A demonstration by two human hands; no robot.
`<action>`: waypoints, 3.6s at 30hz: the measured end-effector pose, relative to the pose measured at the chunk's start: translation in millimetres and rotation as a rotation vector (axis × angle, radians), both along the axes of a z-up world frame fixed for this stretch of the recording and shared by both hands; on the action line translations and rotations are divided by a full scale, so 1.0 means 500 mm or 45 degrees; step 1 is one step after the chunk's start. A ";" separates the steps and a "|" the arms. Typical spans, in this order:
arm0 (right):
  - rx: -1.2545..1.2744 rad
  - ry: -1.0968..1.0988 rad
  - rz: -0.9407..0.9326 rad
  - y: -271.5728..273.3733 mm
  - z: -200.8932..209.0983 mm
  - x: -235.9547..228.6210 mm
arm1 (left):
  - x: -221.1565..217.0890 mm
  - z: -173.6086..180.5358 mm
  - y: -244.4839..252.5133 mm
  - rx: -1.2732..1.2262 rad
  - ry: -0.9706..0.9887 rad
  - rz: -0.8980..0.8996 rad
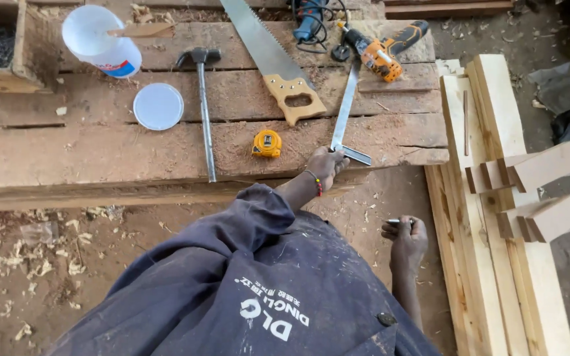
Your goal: The person measures the interior of a wooden cabinet using a tape measure and marks lines on the wood with a pencil and a try square. They then measure a separate piece of plywood on a workbench.
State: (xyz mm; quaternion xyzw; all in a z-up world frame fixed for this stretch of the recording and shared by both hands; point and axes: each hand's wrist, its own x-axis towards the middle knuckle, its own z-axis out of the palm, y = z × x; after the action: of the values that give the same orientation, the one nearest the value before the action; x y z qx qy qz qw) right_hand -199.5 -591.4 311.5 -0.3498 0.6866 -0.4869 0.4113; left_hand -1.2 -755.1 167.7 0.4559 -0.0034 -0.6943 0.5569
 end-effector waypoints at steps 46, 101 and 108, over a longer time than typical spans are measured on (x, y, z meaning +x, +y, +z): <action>0.318 -0.726 1.582 -0.294 0.127 0.407 | 0.215 0.495 0.327 -0.619 -0.407 0.152; -0.113 -0.149 1.029 -0.689 0.271 0.530 | 0.398 0.365 0.338 -0.694 -0.049 0.366; 0.115 -0.032 0.681 -1.132 0.160 0.556 | 0.359 0.391 0.329 -0.474 -0.074 0.874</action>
State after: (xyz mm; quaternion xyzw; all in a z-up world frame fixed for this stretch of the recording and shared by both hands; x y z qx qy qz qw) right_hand 78.4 -1157.1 391.7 -0.4938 0.5857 -0.3343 0.5489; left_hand 178.4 -590.6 363.2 0.3410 0.0075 -0.4421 0.8296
